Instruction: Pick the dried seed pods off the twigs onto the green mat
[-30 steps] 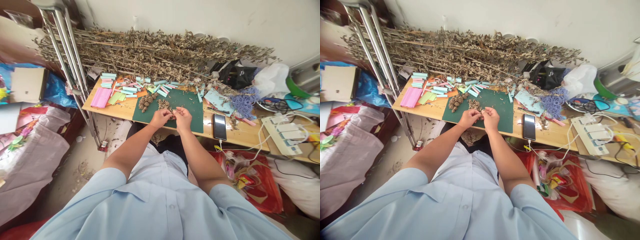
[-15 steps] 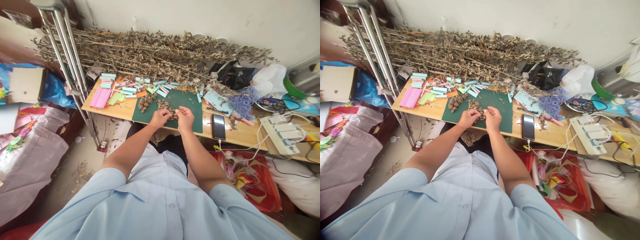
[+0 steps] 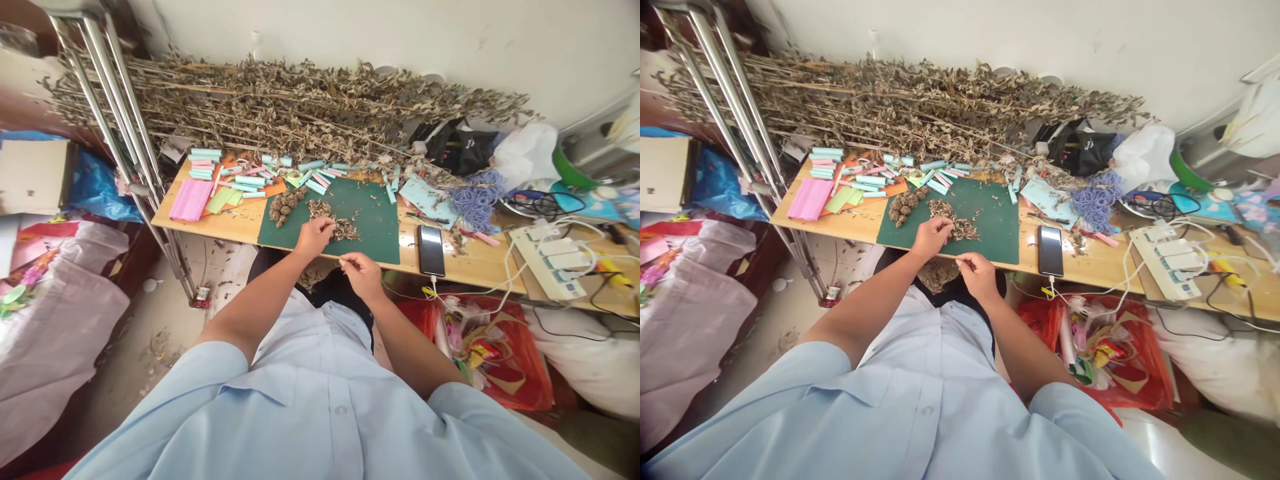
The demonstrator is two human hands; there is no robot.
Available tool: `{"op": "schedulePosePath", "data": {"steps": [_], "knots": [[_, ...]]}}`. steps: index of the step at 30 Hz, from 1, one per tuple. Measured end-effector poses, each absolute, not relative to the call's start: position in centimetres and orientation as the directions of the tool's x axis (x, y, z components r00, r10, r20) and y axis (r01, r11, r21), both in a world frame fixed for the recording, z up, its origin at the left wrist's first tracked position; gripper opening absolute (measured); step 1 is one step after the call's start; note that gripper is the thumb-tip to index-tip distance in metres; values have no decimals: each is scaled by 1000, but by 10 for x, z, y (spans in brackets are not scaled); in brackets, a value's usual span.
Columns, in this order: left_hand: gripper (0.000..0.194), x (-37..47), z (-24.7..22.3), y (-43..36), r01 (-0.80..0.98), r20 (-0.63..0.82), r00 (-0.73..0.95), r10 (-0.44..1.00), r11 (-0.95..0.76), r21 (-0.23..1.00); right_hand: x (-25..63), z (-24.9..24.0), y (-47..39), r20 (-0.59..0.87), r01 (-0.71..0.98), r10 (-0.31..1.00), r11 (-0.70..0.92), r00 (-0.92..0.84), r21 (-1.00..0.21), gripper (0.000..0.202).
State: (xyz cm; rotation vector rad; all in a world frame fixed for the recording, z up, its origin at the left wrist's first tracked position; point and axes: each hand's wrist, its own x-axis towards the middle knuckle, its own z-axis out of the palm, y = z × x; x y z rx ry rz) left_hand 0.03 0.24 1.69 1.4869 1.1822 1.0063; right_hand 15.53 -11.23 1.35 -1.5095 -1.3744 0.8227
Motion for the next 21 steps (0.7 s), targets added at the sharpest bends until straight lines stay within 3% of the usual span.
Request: {"op": "schedulePosePath", "data": {"steps": [7,12,21], "knots": [[30,1,24,1,217,62,188,980,-103,971,159,-5,-123,144,444,989,117,27,-888,13],[10,3,15,4,179,2,159,987,-31,983,162,8,-114,102,471,990,42,102,-881,20],[5,2,10,4,243,34,167,985,-74,967,177,39,-42,284,620,944,123,168,-775,24]]}}
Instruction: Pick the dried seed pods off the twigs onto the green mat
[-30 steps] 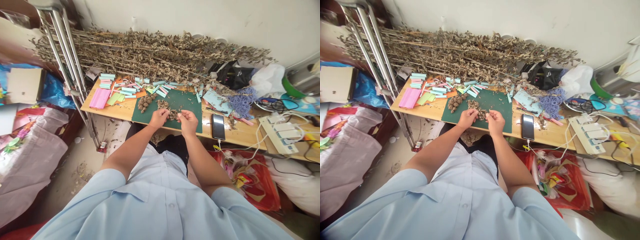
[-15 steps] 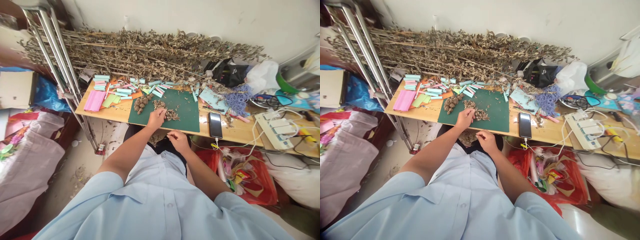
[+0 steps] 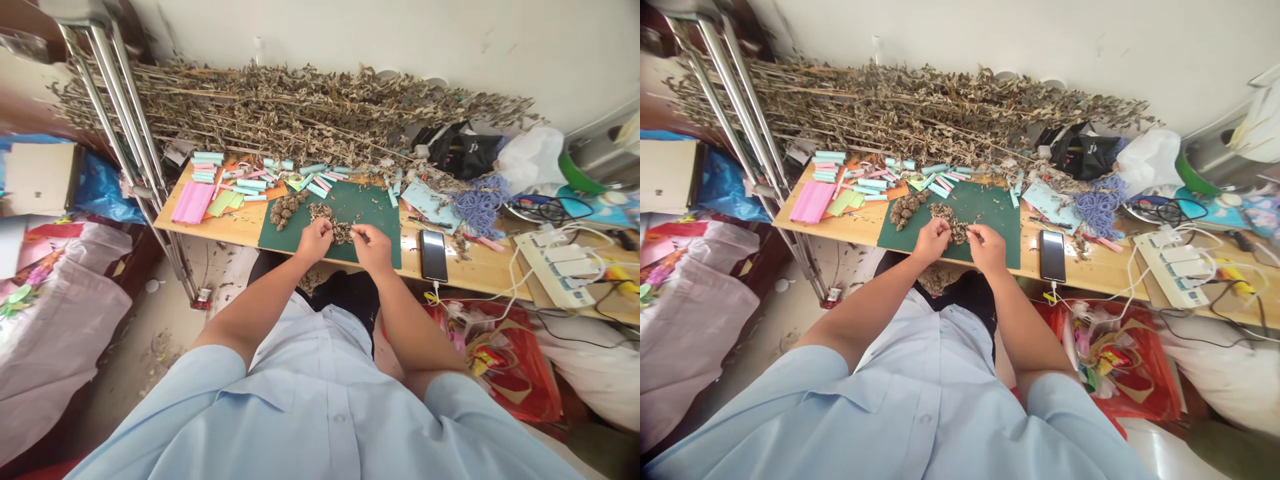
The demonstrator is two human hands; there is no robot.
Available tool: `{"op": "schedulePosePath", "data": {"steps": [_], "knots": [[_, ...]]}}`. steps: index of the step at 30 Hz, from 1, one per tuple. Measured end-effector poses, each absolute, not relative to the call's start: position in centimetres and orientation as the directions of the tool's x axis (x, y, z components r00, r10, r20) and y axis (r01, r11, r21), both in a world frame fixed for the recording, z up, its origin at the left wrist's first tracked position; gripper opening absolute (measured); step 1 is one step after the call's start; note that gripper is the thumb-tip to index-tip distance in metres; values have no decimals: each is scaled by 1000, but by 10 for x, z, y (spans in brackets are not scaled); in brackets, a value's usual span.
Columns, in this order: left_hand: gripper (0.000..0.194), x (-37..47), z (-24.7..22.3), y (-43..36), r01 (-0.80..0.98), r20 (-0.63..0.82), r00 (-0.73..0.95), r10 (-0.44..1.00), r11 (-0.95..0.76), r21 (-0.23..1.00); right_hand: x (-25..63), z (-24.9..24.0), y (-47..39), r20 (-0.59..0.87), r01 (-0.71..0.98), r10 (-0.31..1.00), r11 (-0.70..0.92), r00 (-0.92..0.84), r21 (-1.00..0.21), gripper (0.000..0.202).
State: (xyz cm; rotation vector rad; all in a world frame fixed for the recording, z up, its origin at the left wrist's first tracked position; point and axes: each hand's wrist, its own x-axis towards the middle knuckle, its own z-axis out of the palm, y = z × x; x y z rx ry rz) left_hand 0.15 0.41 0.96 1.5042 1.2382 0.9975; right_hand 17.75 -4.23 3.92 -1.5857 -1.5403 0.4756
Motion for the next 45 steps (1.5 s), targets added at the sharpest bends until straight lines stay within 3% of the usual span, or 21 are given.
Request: {"op": "schedulePosePath", "data": {"steps": [4,11,18,27,30,36,39,45], "knots": [[3,2,8,4,243,58,170,984,-99,965,180,43,4,268,718,963,185,3,-671,34],[2,2,6,4,263,79,169,982,-122,957,173,37,57,96,871,981,192,-167,-452,49],[4,2,3,5,269,116,178,977,-162,949,165,41,62,37,943,980,197,-194,-270,51],[5,3,3,5,267,127,184,975,-174,948,154,42,66,-4,968,979,199,-202,-154,51],[4,2,3,5,257,132,186,974,-178,950,159,41,66,12,954,977,212,-214,-213,52],[2,1,7,4,256,98,189,977,-145,956,187,46,58,137,770,986,158,-92,-619,52],[2,1,7,3,241,85,184,979,-129,962,195,56,34,181,633,983,144,-6,-761,49],[2,0,11,2,251,86,209,974,-139,958,183,52,-56,78,420,989,124,-125,-899,42]]}}
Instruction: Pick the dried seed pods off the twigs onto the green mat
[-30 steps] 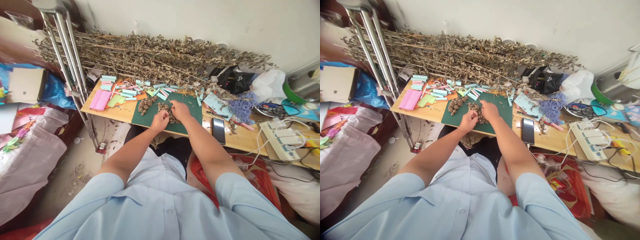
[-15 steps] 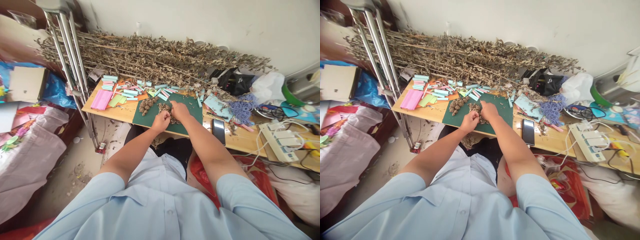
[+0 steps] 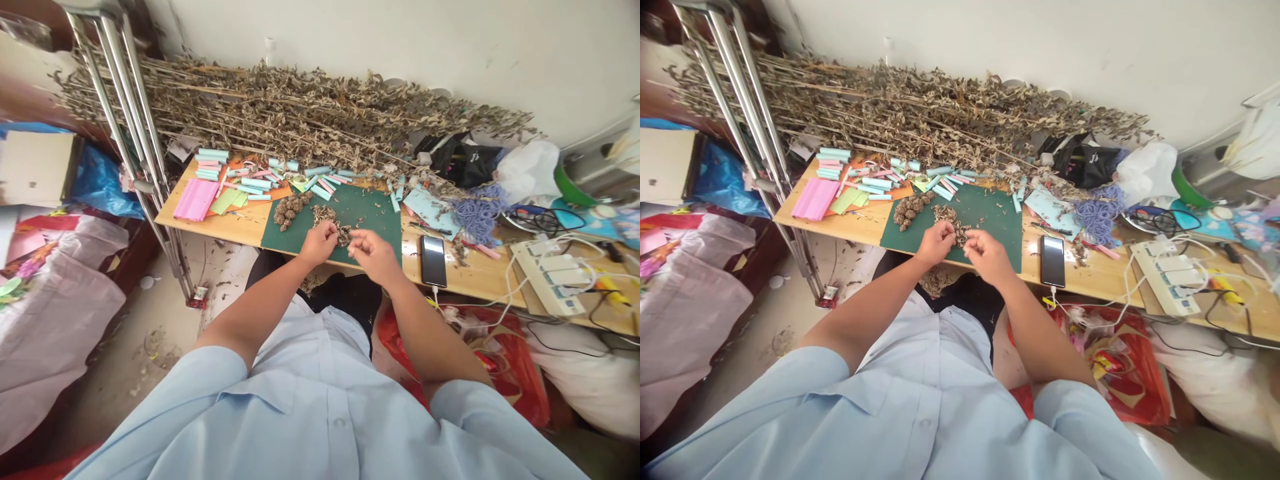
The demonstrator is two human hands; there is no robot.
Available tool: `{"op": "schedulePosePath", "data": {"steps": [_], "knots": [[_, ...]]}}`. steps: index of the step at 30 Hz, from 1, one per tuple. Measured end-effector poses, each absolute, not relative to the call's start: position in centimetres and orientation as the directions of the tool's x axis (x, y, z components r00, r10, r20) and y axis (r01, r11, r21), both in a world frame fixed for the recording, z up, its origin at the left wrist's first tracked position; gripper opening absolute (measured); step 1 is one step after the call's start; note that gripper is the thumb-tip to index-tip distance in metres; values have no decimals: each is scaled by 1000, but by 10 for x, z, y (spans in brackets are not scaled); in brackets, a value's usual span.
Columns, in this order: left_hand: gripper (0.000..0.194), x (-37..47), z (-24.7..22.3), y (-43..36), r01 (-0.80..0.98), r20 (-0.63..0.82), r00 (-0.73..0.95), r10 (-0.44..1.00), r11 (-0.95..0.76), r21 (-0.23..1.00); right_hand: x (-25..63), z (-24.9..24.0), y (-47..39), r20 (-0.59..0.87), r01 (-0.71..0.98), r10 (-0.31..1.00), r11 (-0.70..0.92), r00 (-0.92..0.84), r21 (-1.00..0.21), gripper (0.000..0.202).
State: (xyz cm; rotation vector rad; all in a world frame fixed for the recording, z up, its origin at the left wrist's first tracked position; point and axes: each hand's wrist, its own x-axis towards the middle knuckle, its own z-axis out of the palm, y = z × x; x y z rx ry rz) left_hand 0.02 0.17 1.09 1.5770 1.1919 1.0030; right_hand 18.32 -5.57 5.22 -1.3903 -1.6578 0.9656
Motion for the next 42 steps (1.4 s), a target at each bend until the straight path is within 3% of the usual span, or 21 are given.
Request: {"op": "schedulePosePath", "data": {"steps": [6,10,14,16,20,24,28,32,42], "knots": [[1,0,13,1,260,81,210,974,-135,956,166,9,-116,11,544,945,197,-326,-816,35],[1,1,11,1,280,70,208,976,-128,951,166,2,-123,42,632,940,260,-338,-730,25],[2,1,12,1,281,94,211,973,-152,948,171,11,-119,96,590,926,310,-366,-745,34],[4,1,13,0,282,111,224,968,-173,944,176,17,-111,140,591,937,313,-320,-744,32],[6,1,13,1,321,126,238,963,-201,926,188,25,-80,256,649,966,210,-23,-731,25],[7,1,9,2,338,152,238,959,-228,913,198,26,-39,222,652,953,34,208,-757,23],[4,2,5,4,328,174,245,954,-250,911,198,21,-9,163,610,968,14,189,-793,31],[3,2,1,6,324,195,235,952,-266,908,195,14,3,129,661,979,-8,158,-750,35],[4,2,-2,6,300,192,244,951,-262,917,203,3,10,175,577,966,33,192,-816,40]]}}
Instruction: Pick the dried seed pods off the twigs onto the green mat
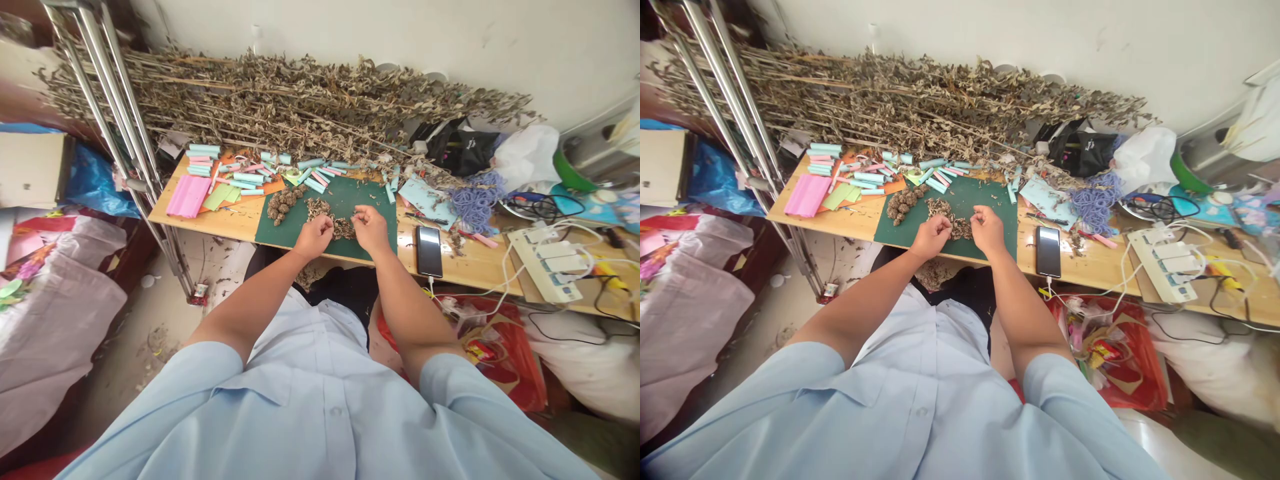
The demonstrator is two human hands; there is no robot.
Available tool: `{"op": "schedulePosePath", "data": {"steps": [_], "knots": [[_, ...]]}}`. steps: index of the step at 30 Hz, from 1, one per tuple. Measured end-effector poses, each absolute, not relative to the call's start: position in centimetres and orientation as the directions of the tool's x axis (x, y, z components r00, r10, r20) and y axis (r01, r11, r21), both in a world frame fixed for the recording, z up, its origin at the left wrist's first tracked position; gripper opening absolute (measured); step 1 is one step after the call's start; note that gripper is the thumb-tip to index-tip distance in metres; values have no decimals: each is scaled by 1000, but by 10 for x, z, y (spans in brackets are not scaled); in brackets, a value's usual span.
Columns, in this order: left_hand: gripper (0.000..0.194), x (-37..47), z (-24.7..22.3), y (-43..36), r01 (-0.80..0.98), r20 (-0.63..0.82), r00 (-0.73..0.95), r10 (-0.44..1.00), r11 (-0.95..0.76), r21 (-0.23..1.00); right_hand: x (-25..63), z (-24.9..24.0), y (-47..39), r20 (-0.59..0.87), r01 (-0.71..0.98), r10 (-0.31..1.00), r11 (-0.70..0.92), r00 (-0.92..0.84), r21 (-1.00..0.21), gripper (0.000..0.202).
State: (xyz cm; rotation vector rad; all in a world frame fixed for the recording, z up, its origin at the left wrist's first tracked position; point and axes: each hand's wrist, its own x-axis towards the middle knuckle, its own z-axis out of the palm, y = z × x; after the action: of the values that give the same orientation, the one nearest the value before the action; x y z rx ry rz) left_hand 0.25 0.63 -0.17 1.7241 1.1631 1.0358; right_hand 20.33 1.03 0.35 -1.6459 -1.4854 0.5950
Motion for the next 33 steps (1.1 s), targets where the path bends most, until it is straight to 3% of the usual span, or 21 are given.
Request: {"op": "schedulePosePath", "data": {"steps": [10,15,21,33], "knots": [[4,2,7,4,299,170,244,955,-241,923,201,4,9,165,636,971,19,171,-771,41],[9,2,5,3,265,178,243,954,-242,933,200,16,10,116,465,974,12,195,-885,43],[46,3,2,3,211,279,291,915,-346,914,181,29,3,-68,134,979,-95,190,-986,42],[13,4,11,3,329,297,297,907,-389,860,152,43,-8,-216,-129,957,-193,194,-973,38]]}}
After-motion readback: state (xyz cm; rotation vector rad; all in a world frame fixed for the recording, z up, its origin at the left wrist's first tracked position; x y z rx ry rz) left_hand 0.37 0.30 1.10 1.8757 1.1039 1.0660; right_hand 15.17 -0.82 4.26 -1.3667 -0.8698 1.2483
